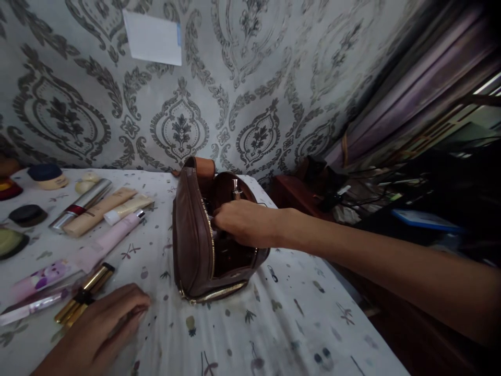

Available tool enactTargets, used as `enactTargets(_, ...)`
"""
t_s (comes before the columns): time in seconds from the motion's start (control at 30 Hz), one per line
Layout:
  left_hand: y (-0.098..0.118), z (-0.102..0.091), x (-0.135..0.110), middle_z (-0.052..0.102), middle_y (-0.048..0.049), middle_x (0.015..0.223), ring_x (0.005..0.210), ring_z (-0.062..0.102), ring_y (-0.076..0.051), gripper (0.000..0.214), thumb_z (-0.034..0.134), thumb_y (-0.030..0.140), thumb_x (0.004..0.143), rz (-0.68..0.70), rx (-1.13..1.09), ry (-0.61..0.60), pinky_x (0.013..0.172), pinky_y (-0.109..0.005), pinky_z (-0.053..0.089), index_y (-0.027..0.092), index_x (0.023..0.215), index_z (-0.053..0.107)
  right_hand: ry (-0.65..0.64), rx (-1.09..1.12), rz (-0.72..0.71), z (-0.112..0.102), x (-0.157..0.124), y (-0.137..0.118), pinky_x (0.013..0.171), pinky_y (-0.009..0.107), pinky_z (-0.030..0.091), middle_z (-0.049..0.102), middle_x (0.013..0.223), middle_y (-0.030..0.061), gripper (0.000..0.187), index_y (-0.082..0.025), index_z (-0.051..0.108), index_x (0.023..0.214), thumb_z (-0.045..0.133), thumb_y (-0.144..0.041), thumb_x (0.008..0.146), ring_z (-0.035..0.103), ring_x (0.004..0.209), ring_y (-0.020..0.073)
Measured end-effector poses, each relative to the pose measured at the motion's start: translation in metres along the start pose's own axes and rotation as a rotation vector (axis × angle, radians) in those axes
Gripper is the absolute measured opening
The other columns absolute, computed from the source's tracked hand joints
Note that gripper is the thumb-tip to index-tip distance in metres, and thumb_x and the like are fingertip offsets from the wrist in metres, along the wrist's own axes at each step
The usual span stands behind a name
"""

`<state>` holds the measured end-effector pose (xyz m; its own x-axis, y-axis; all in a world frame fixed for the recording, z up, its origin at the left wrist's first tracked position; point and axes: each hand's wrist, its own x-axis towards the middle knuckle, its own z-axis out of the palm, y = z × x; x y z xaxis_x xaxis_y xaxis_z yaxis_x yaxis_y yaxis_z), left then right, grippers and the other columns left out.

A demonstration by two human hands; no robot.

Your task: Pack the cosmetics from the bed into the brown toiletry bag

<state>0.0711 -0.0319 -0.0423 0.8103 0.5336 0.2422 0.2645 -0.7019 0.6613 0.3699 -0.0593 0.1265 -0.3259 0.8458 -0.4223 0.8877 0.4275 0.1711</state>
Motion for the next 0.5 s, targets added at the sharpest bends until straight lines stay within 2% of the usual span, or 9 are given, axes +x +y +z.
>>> enactTargets(0.13, -0.0003, -0.0019, -0.0009, 0.070, -0.0009, 0.087, 0.077, 0.068, -0.018, 0.015, 0.049, 0.030, 0.094, 0.003, 0.030, -0.034, 0.068, -0.019, 0.052, 0.031, 0.097, 0.064, 0.001, -0.007, 0.002, -0.0026, -0.0009, 0.0006, 0.070, 0.030, 0.044, 0.074, 0.098, 0.0168, 0.022, -0.008, 0.073, 0.096, 0.056, -0.002, 0.082, 0.069, 0.097, 0.0269)
enactTargets(0.27, 0.0022, -0.0024, 0.0014, 0.070, -0.0019, 0.086, 0.076, 0.068, -0.019, 0.016, 0.048, 0.030, 0.094, -0.002, 0.032, -0.055, 0.067, -0.021, 0.052, 0.030, 0.096, 0.064, 0.041, 0.050, 0.009, -0.0038, -0.0054, 0.0012, 0.069, 0.026, 0.044, 0.075, 0.096, 0.0136, 0.020, -0.011, 0.074, 0.093, 0.060, -0.002, 0.081, 0.069, 0.092, 0.0233)
enactTargets(0.47, 0.0032, -0.0013, 0.0047, 0.071, 0.0000, 0.084, 0.072, 0.069, -0.017, 0.014, 0.052, 0.028, 0.091, 0.050, 0.029, -0.004, 0.065, -0.019, 0.052, 0.031, 0.095, 0.066, 0.029, 0.085, 0.043, 0.0032, -0.0055, 0.0022, 0.074, 0.027, 0.045, 0.074, 0.100, 0.0136, 0.022, -0.012, 0.073, 0.100, 0.060, -0.006, 0.084, 0.069, 0.099, 0.0250)
enactTargets(0.5, 0.0043, -0.0013, 0.0052, 0.071, 0.0010, 0.083, 0.071, 0.069, -0.016, 0.013, 0.054, 0.028, 0.089, 0.040, 0.028, 0.035, 0.064, -0.018, 0.052, 0.031, 0.093, 0.067, 0.026, 0.084, 0.049, 0.0042, -0.0049, 0.0021, 0.074, 0.028, 0.046, 0.074, 0.101, 0.0140, 0.022, -0.012, 0.073, 0.101, 0.060, -0.007, 0.084, 0.069, 0.099, 0.0254)
